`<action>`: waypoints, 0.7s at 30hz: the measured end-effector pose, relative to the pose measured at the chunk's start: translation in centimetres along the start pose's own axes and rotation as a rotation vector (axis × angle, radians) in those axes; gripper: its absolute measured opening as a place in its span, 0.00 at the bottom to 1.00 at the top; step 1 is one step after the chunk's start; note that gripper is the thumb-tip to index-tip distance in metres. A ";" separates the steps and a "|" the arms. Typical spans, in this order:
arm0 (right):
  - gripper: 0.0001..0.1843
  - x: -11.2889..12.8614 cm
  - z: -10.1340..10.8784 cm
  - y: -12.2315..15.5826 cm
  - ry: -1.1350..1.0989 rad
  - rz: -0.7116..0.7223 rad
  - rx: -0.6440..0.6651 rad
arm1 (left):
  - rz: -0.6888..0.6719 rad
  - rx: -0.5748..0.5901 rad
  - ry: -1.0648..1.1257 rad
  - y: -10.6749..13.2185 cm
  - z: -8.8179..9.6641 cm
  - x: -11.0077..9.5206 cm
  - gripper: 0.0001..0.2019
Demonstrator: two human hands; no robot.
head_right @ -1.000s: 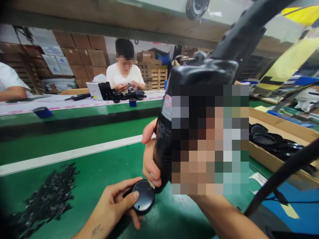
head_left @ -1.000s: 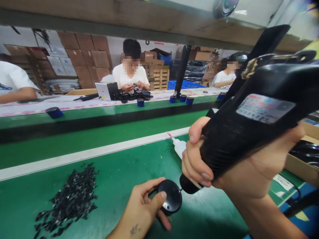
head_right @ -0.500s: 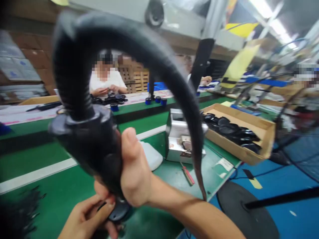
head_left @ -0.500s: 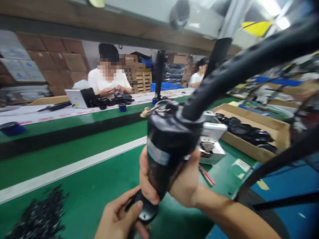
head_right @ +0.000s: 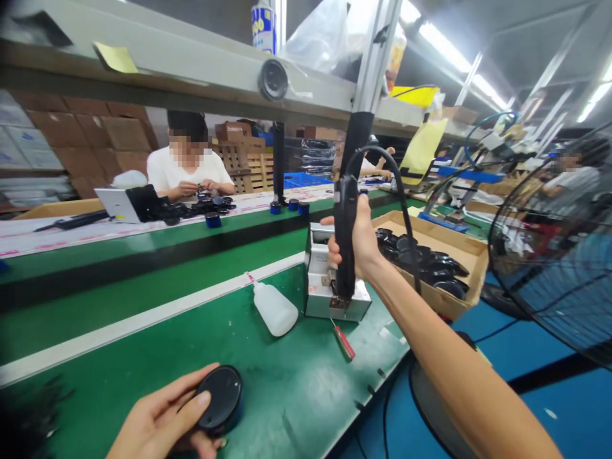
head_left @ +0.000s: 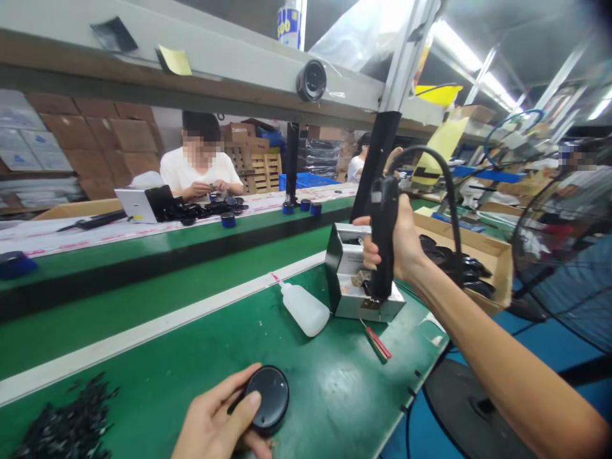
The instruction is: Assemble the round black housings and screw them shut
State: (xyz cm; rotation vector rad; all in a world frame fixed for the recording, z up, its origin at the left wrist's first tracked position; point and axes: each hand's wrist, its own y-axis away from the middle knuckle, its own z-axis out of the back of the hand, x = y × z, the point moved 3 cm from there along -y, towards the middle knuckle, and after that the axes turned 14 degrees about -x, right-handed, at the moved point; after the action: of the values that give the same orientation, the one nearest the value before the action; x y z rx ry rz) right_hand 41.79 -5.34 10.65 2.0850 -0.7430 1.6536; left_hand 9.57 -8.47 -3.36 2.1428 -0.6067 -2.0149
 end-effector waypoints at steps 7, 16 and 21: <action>0.41 -1.2 -8.2 8.2 -0.335 0.025 0.381 | -0.033 0.048 0.082 -0.1 -0.1 0.3 0.34; 0.41 -3.6 -15.7 12.3 -0.358 -0.077 0.628 | -0.016 0.110 0.122 -0.4 0.0 1.2 0.36; 0.42 -4.3 -15.9 12.4 -0.303 -0.083 0.710 | 0.010 0.135 0.123 -0.4 0.1 0.9 0.36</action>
State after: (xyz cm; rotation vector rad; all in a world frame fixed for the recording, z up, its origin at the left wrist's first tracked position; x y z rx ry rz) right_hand 21.20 -5.04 9.89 2.8458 -0.1310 1.7381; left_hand 9.57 -8.41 -4.33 2.3139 -0.7530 -1.8690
